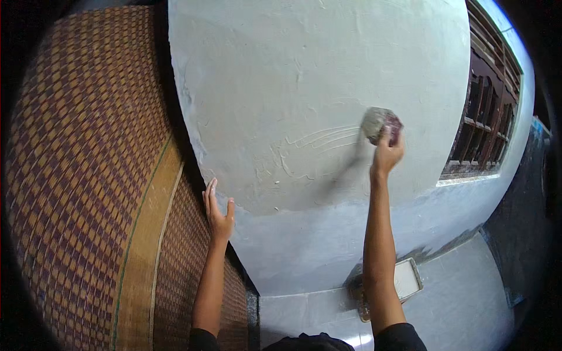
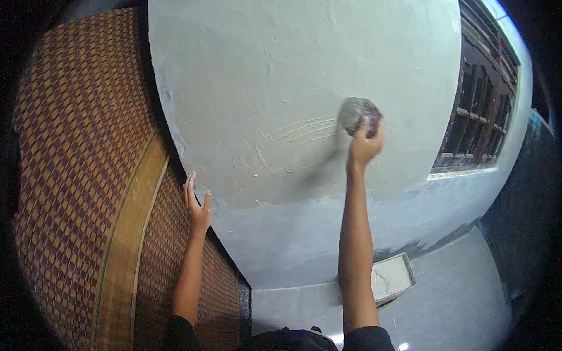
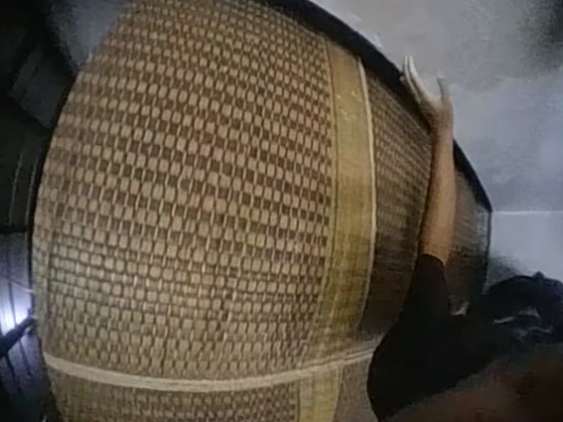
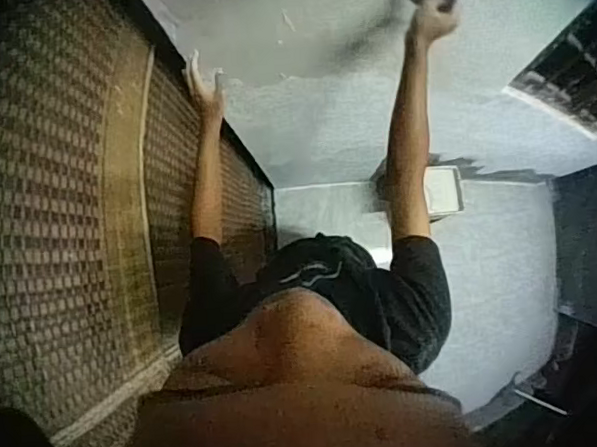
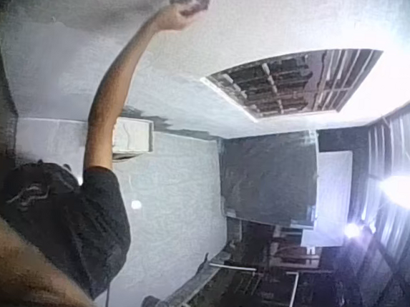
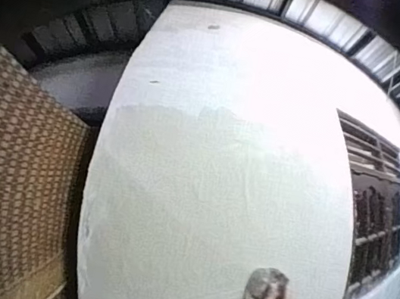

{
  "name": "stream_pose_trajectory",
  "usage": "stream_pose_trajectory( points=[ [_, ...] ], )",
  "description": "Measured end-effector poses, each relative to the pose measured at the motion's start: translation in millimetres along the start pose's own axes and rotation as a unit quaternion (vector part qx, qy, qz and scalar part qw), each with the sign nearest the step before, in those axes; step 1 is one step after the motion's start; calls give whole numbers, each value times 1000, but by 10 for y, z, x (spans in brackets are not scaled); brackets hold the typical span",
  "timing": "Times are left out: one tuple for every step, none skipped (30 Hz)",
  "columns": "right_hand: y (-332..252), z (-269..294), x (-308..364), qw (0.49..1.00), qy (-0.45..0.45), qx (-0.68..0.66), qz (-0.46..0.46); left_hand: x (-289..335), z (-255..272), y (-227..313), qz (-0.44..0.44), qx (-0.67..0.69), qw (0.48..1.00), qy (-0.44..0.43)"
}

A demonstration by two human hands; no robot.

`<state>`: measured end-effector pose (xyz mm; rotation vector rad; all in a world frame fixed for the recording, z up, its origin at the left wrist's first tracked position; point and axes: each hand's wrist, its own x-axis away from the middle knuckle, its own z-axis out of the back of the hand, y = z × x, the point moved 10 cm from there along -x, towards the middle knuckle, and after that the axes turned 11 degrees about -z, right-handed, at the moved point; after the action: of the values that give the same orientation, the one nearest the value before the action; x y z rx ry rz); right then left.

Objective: The person applies and smooths putty onto an exterior wall using a putty knife.

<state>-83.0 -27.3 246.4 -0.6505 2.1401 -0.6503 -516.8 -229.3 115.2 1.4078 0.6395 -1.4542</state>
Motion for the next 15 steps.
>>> stream_pose_trajectory(
  points=[
    [-56,-23,63,1000,-7,-9,14,0,24,-16,2,-2,1000,1],
    [-107,-44,128,999,-12,-18,29,-16,36,-20,1,0,1000,4],
    [-47,-250,272,998,-67,-5,21,-42,36,-16,-2,3,1000,6],
    [-44,-511,511,993,-119,11,15,-96,-3,18,-3,6,1000,5],
    [-21,-785,819,981,-176,65,45,-147,-37,65,-6,9,1000,3],
    [24,-1027,1111,963,-232,119,73,-180,-75,111,-9,13,1000,0],
    [54,-1206,1295,943,-274,174,78,-226,-122,152,-11,16,1000,-2],
    [95,-1326,1417,918,-316,227,80,-267,-152,198,-17,24,1000,1],
    [208,-1290,1309,919,-313,228,80,-288,-163,235,-23,31,999,4],
    [321,-1035,969,953,-217,189,92,-293,-191,268,-25,36,999,2],
    [343,-692,664,976,-120,148,105,-297,-225,298,-26,37,999,-4],
    [338,-391,432,982,-64,154,90,-290,-194,285,-25,29,999,-10],
    [475,-23,90,990,-30,138,20,-301,-200,311,-26,33,999,-9],
    [431,231,-53,997,-9,81,12,-302,-174,305,-28,30,999,-7],
    [371,411,-98,1000,27,14,-3,-302,-156,306,-31,29,999,-5]
  ],
)
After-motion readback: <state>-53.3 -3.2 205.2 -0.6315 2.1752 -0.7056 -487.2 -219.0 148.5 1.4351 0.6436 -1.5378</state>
